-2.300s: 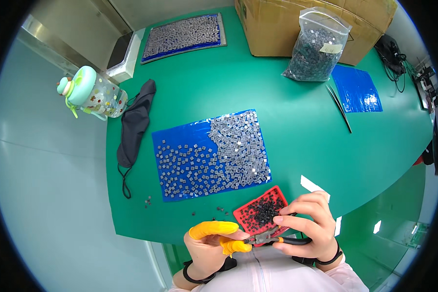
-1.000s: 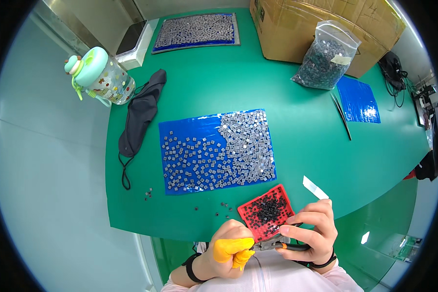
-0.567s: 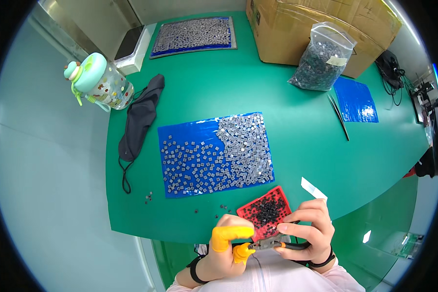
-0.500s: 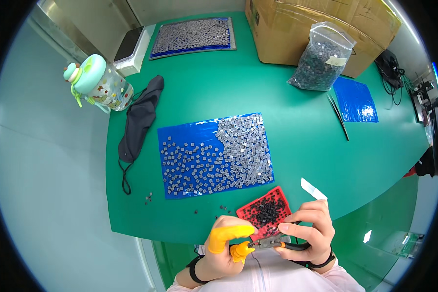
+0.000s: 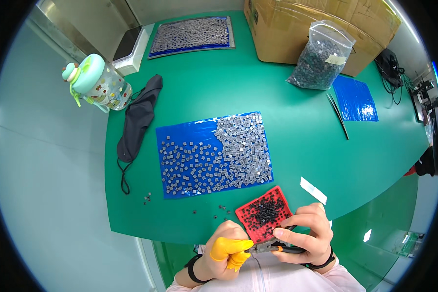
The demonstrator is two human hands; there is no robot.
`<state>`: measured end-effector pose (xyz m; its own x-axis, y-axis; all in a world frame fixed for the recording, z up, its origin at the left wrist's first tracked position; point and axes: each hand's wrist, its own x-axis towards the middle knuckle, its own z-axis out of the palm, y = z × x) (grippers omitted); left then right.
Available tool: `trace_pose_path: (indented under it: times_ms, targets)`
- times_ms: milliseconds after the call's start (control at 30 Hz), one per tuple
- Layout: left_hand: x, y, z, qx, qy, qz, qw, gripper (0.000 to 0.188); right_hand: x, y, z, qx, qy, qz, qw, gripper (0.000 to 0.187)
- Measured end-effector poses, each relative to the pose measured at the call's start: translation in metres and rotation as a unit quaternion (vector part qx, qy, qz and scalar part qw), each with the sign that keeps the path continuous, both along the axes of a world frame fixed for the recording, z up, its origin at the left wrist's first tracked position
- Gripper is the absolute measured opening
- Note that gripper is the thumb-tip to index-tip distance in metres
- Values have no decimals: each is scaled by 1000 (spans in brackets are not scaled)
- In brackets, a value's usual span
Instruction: The person uses pliers to pick up small black components from a red tray and places them onto a blue sheet. The person also uses a metal spatula to adjust the components on the blue sheet. The task involves repetitive handling of small items in a cleanroom-like environment.
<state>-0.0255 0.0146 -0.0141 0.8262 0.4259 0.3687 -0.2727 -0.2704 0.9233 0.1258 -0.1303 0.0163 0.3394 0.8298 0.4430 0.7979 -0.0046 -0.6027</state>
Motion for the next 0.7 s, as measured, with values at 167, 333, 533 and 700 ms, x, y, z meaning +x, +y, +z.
trace_pose_path:
  times_ms: [167, 333, 533, 700]
  targets:
    - [-1, -4, 0, -175, 6, -60, 983, 11, 3, -1, 5, -3, -57, 5, 998, 41]
    - [-4, -2, 4, -260, 67, -107, 957, 10, 2, -3, 6, 6, -82, 0, 997, 41]
    - [-3, 2, 6, -298, 75, -117, 944, 13, 3, -6, 1, 4, -63, -15, 998, 42]
    - [-1, -10, 10, -362, -49, -5, 931, 24, 5, -7, 0, 11, -36, -23, 999, 44]
